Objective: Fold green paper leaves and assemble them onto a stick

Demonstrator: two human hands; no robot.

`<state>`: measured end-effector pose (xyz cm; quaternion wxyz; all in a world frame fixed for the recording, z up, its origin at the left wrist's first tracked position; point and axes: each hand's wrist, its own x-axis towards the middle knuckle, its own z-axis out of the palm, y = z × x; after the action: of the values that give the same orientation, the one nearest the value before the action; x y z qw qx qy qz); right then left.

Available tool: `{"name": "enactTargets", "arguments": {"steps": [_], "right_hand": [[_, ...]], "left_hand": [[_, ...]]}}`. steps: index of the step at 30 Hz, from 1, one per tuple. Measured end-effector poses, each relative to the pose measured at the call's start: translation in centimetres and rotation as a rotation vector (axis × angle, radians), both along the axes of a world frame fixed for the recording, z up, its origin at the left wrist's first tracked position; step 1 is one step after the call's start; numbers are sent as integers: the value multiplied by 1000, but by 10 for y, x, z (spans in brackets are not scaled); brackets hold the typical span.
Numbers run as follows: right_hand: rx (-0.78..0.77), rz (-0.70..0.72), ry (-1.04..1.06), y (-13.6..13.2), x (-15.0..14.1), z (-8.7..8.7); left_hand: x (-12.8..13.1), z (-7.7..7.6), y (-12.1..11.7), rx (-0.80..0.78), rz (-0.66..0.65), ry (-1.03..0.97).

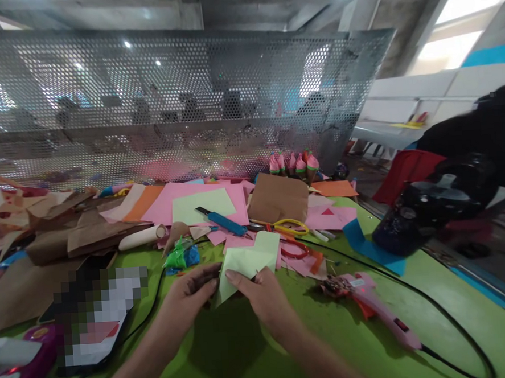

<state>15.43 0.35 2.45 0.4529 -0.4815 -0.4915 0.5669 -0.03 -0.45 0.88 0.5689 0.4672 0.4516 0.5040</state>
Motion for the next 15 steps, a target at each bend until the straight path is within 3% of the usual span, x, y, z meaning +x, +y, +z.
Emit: {"name": "enactTargets", "arguments": {"steps": [15], "right_hand": [[61,-37,-27,0,-2,5]], "left_hand": [[3,-1,-2,-9,-39,-128]]}}
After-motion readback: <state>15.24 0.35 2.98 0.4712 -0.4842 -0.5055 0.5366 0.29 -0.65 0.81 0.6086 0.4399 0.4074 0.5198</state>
